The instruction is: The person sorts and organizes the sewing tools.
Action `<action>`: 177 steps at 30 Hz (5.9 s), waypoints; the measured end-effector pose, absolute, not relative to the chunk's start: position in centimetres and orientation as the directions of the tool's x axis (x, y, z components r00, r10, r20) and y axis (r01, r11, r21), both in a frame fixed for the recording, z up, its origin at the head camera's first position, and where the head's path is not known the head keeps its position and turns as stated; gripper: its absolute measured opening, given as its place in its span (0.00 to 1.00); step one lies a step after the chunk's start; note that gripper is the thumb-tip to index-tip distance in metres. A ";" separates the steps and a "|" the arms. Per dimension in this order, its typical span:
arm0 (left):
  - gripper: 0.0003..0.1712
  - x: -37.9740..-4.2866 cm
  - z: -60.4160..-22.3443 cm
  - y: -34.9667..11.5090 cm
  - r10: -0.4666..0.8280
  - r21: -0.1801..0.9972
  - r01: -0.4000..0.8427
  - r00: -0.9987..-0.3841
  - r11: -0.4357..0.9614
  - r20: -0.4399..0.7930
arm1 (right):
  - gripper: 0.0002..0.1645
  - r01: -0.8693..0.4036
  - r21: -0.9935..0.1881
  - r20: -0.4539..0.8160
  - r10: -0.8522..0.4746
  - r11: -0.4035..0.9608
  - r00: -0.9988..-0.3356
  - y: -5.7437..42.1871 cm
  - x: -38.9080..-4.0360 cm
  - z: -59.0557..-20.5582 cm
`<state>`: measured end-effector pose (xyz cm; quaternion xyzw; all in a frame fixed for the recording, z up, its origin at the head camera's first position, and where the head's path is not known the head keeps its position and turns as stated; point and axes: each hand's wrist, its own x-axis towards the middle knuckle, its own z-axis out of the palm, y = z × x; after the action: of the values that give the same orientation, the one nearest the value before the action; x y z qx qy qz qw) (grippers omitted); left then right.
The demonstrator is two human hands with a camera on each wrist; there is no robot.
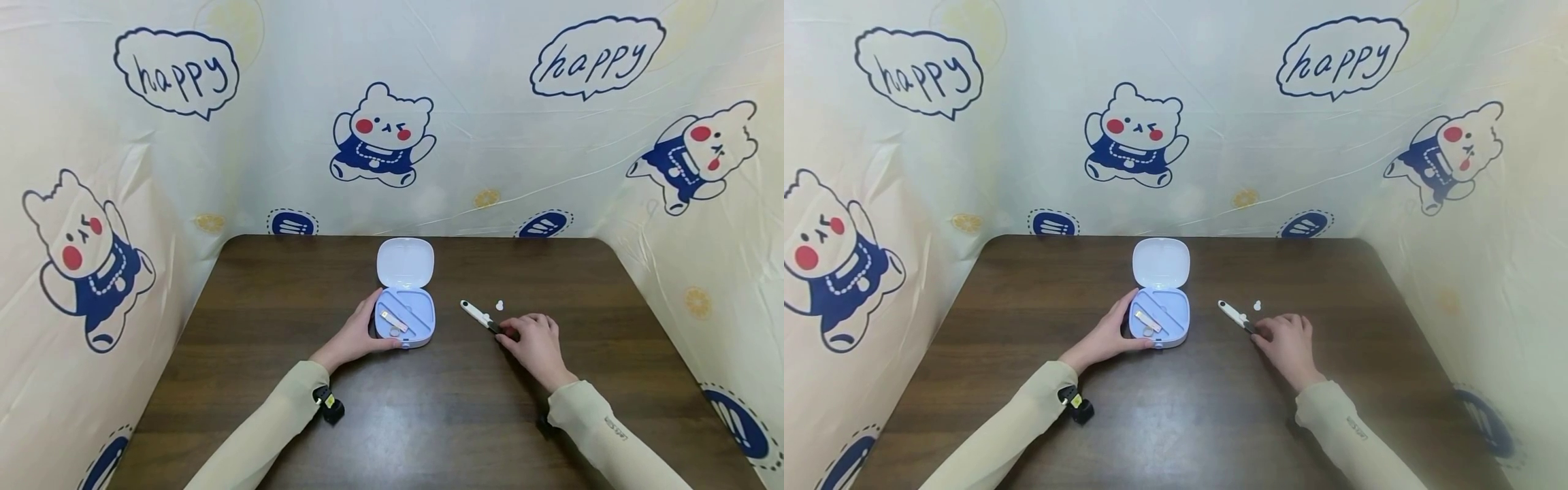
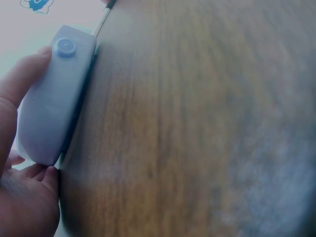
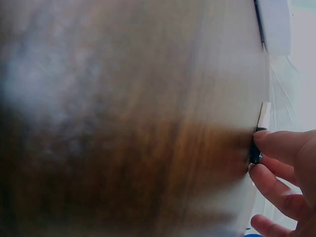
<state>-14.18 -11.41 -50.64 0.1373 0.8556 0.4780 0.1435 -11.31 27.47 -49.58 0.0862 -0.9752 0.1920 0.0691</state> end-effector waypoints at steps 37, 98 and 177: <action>0.72 -14.2 -50.8 -11.5 0.369 0.857 0.103 -0.923 0.504 -0.107 | 0.07 -0.277 -0.368 0.259 -0.188 0.887 -0.947 25.7 -10.9 -49.0; 0.72 -14.1 -50.8 -11.5 0.371 0.857 0.095 -0.921 0.506 -0.117 | 0.09 -0.449 -0.380 0.334 -0.333 0.808 -0.882 15.6 -11.4 -47.0; 0.72 -14.2 -51.0 -11.4 0.367 0.856 0.096 -0.923 0.508 -0.114 | 0.06 -0.467 -0.298 0.400 -0.335 0.833 -0.853 14.2 -11.1 -46.0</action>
<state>-14.20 -11.39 -51.04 0.1352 0.8565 0.4774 0.1421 -11.11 14.23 -46.05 0.2128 -0.9424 0.1958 0.1680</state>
